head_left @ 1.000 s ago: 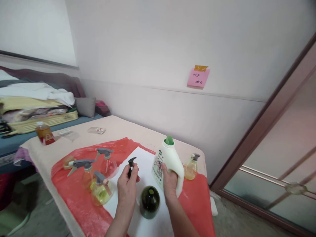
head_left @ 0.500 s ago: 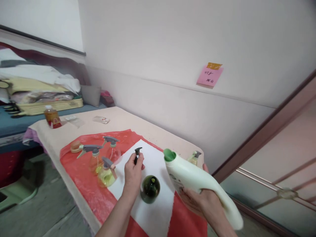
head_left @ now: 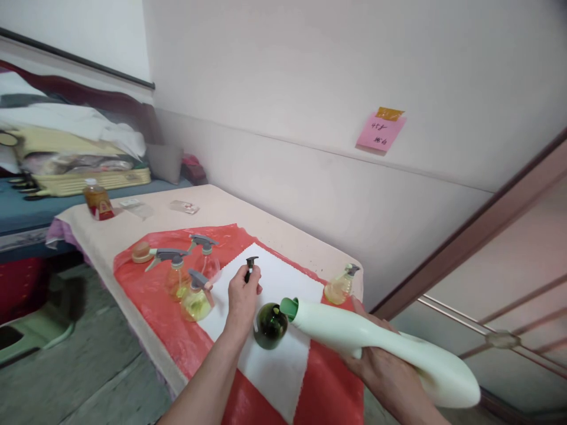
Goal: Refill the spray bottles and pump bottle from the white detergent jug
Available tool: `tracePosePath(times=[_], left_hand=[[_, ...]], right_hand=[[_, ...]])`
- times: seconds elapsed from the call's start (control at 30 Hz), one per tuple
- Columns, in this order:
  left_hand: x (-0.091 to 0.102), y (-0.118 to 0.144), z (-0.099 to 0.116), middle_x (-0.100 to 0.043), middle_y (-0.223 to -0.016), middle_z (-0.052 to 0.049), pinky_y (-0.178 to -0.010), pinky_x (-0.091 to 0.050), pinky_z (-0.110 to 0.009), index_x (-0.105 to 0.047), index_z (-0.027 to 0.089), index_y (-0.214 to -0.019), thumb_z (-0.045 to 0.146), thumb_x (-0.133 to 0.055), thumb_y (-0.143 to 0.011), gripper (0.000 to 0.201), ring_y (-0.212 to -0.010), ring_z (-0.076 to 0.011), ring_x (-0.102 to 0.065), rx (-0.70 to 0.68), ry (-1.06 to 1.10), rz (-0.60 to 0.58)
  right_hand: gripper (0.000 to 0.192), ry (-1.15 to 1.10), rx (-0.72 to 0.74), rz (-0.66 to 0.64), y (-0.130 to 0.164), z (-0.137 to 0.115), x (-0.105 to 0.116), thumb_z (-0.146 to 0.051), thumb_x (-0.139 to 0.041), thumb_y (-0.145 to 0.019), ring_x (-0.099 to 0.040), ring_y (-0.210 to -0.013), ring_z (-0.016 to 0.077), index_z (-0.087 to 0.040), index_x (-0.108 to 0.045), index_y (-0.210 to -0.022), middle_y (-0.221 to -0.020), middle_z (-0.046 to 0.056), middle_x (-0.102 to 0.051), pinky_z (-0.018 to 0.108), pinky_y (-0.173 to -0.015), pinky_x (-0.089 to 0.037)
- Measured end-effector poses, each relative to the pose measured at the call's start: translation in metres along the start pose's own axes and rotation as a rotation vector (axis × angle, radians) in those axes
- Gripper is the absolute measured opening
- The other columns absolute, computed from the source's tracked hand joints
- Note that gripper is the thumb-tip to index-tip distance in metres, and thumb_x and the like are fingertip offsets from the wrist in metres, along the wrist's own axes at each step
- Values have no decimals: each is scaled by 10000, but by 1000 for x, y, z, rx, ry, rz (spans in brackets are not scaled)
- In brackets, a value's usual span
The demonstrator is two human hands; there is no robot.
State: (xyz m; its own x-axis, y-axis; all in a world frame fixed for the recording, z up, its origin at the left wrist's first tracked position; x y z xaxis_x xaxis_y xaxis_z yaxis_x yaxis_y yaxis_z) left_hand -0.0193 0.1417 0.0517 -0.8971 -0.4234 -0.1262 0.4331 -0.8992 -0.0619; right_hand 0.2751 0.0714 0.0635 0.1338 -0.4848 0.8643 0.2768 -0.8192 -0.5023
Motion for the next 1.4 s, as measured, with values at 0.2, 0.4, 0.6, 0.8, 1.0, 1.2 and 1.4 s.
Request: tracePosePath(times=[0.2, 0.4, 0.6, 0.8, 1.0, 1.2, 1.4], left_hand=[[0, -1, 0, -597, -621, 22, -565, -365, -256, -596, 210, -720, 496, -601, -838, 309, -540, -127, -529, 14, 8, 0], [0, -2, 0, -592, -627, 29, -577, -374, -254, -573, 214, -714, 476, -589, -846, 294, -538, -121, -525, 11, 19, -6], [0, -2, -1, -591, -636, 25, -564, -367, -258, -579, 210, -728, 484, -585, -852, 301, -537, -122, -526, 11, -3, -6], [-3, -3, -5, -577, -621, 34, -581, -381, -255, -578, 209, -746, 479, -571, -870, 297, -548, -120, -521, -4, -22, -15], [-4, -4, -5, -552, -592, 43, -578, -386, -253, -568, 211, -736, 480, -570, -869, 301, -541, -118, -516, -1, -24, -16], [-2, -3, -3, -582, -634, 32, -577, -385, -254, -563, 208, -728, 468, -574, -867, 294, -542, -112, -516, 0, -26, -19], [-3, -2, -3, -567, -625, 34, -576, -392, -254, -566, 209, -744, 476, -566, -870, 296, -545, -116, -518, 3, -25, -22]], right_hand=[[868, 134, 150, 82, -8, -9, 6, -392, -568, -835, -601, -987, 345, -233, -124, -1563, -1128, 147, -615, 542, -912, -475], [837, 182, 169, 71, -11, -10, 8, -336, -568, -824, -594, -1012, 334, -218, -169, -1551, -1122, 145, -613, 556, -972, -431], [846, 210, 169, 56, -10, -10, 7, -360, -593, -821, -583, -1040, 336, -186, -186, -1541, -1181, 163, -612, 549, -994, -412], [827, 276, 211, 78, -14, -11, 12, -281, -595, -823, -571, -1076, 313, -153, -211, -1544, -1206, 145, -620, 524, -1004, -407], [745, 329, 233, 92, -13, -14, 15, -258, -591, -850, -559, -1122, 315, -111, -288, -1515, -1192, 146, -619, 524, -1023, -385], [743, 315, 240, 77, -14, -16, 16, -263, -580, -858, -567, -1105, 295, -125, -282, -1524, -1202, 138, -626, 507, -1024, -382], [713, 296, 244, 98, -17, -20, 23, -271, -561, -878, -556, -1156, 294, -147, -288, -1526, -1256, 138, -623, 516, -1051, -358]])
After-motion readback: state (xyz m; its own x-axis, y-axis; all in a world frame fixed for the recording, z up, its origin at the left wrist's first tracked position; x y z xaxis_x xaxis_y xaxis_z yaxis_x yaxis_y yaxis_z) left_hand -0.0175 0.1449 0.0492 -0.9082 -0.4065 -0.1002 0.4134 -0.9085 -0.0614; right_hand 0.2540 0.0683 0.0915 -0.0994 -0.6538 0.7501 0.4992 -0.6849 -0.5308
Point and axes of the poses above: each hand's wrist, its own y-axis away from the middle knuckle, its own x-axis out of the back of the hand, z = x × y, the point moved 4 cm from there along -y, towards the middle knuckle
